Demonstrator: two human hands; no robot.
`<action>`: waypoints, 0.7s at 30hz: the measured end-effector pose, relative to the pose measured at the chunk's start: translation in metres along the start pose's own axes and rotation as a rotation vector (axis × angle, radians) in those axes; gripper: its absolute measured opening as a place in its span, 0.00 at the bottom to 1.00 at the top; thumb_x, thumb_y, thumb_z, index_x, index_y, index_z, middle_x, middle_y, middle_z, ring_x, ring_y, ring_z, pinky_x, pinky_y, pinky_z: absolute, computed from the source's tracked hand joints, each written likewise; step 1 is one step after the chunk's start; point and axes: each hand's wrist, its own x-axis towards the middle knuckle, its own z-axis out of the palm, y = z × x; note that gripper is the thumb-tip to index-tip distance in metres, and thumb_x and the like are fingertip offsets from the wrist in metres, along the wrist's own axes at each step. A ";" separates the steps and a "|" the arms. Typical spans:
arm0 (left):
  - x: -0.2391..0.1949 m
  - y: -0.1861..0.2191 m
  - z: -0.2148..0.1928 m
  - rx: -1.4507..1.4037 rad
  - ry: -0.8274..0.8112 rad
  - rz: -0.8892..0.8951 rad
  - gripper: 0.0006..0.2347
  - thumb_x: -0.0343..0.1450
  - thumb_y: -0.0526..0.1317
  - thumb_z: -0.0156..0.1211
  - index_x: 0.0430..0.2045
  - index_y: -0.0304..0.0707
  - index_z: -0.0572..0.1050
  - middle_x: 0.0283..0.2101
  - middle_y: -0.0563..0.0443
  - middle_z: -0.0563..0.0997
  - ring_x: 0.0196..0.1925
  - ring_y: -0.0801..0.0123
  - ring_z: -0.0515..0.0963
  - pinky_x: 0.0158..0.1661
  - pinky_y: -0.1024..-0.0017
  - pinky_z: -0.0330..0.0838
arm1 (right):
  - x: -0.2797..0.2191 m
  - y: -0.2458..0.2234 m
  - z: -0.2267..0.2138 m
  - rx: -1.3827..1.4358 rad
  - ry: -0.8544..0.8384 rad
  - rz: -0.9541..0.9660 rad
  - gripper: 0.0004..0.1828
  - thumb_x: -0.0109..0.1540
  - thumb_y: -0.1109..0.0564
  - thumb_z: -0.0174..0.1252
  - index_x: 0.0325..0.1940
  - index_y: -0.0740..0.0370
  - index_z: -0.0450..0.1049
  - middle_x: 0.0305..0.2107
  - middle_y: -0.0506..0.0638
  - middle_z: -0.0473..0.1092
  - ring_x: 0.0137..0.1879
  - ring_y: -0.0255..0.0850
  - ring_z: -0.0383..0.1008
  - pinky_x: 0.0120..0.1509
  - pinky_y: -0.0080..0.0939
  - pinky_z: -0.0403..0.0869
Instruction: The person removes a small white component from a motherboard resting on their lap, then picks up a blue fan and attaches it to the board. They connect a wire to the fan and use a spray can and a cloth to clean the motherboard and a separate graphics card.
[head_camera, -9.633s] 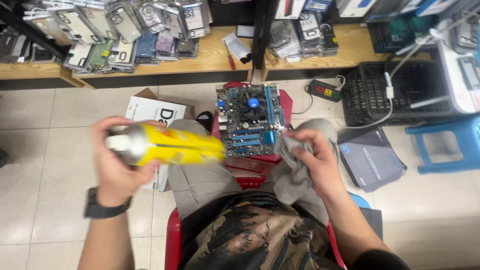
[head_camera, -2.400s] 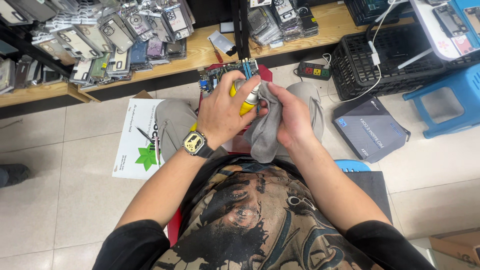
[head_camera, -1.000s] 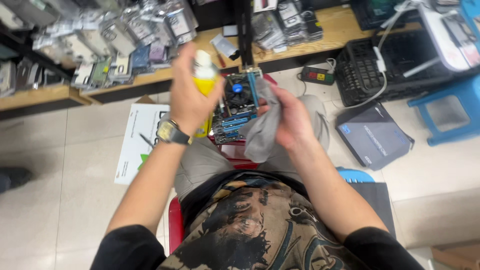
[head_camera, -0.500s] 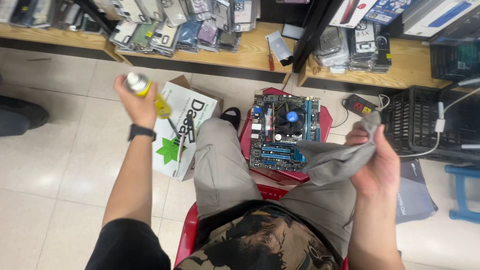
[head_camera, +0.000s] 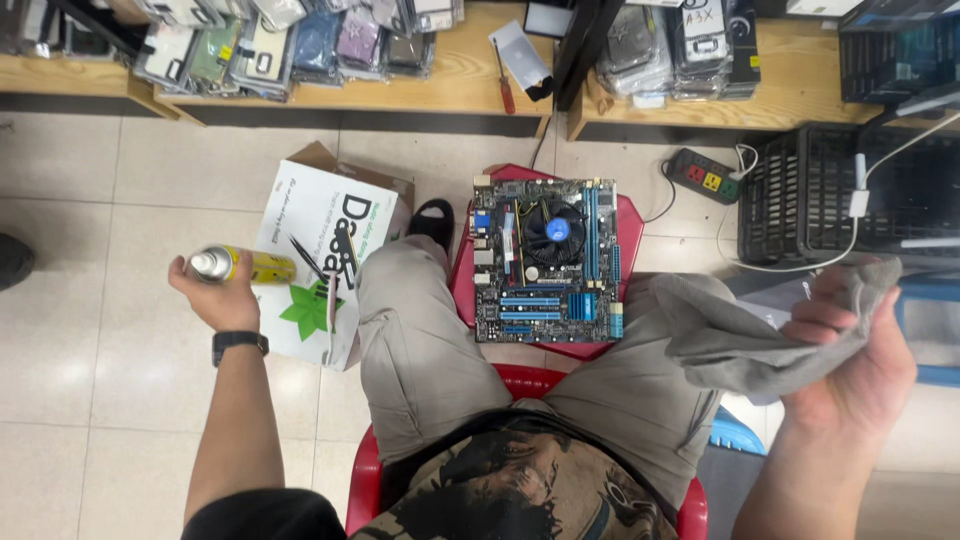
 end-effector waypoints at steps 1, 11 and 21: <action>0.001 -0.001 -0.001 -0.003 -0.004 0.008 0.37 0.76 0.39 0.85 0.72 0.35 0.57 0.75 0.33 0.75 0.72 0.50 0.81 0.70 0.59 0.74 | 0.003 0.002 0.002 0.004 -0.002 -0.008 0.14 0.84 0.56 0.62 0.73 0.59 0.77 0.56 0.50 0.75 0.46 0.35 0.76 0.52 0.31 0.76; -0.021 -0.011 -0.004 0.230 -0.120 -0.042 0.52 0.76 0.44 0.86 0.81 0.24 0.41 0.84 0.24 0.57 0.84 0.35 0.60 0.80 0.47 0.56 | 0.007 0.003 -0.007 -0.028 -0.005 -0.010 0.11 0.82 0.57 0.61 0.67 0.62 0.79 0.52 0.49 0.76 0.36 0.30 0.69 0.39 0.23 0.72; -0.183 0.198 0.050 0.027 -0.438 0.699 0.24 0.80 0.46 0.72 0.69 0.39 0.73 0.78 0.34 0.68 0.86 0.36 0.61 0.83 0.33 0.53 | 0.029 0.013 -0.029 -0.074 0.030 -0.035 0.08 0.80 0.59 0.59 0.62 0.63 0.76 0.46 0.53 0.74 0.34 0.33 0.71 0.34 0.24 0.71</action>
